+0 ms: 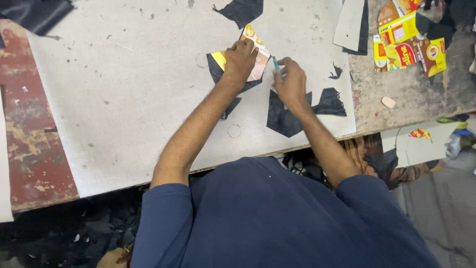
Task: The person lays a large sheet of black material on a workbench and uses a utility knife to cut shapes based on cardboard templates. They position the templates, cut around them, and remove the excess material, repeating the process with different template shapes.
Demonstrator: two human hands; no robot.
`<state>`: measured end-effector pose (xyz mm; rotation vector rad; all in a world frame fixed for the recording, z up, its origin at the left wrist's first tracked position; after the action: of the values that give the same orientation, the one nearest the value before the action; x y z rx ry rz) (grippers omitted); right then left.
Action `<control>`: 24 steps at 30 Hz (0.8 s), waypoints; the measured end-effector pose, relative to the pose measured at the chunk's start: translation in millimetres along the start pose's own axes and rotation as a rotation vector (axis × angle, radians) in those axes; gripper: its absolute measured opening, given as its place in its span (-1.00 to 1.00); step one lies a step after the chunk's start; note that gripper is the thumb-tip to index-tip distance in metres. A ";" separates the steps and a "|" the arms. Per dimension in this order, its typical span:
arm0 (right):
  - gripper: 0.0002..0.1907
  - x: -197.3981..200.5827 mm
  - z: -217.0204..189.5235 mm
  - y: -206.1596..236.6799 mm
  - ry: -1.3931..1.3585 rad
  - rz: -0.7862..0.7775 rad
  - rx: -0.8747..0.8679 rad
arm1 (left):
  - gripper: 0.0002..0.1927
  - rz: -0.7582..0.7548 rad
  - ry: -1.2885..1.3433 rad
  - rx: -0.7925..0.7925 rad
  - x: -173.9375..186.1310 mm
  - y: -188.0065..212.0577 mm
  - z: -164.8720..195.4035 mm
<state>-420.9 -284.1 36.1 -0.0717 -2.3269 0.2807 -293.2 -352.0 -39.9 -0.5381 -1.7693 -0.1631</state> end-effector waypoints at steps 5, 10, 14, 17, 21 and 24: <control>-0.80 -22.8 2.3 -10.7 -0.124 0.162 -0.219 | -0.30 -0.188 0.051 -0.131 1.2 -0.6 6.8; -0.83 -37.0 18.6 -18.1 -0.040 0.088 -0.386 | -0.12 -0.329 -0.015 -0.211 10.1 0.1 12.4; -0.84 -41.5 -14.3 19.1 0.063 0.185 -0.268 | -0.13 -0.358 0.006 -0.225 7.9 -0.1 18.6; -0.78 -61.4 -37.0 81.1 0.071 0.107 -0.342 | -0.15 -0.332 0.018 -0.218 -4.7 -7.1 21.7; -0.73 -52.9 -47.3 98.1 0.269 -0.066 -0.305 | -0.23 -0.193 0.052 -0.272 -21.5 -14.3 25.5; -0.75 -18.3 -49.8 79.6 0.319 -0.071 -0.232 | -0.66 -0.068 0.396 -0.332 -17.7 -32.9 0.9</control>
<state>-375.2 -200.1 39.0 -0.1372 -2.0297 -0.0375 -305.4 -385.4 -51.3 -0.6337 -1.3789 -0.5785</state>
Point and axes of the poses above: each hand's wrist, its own y-axis away from the middle knuckle, its own x-axis out of the back of the hand, z = x × y, the point moved 9 cm from there along -y, towards the middle knuckle, and after that the axes turned 1 degree about -y, right-handed, at the moved point
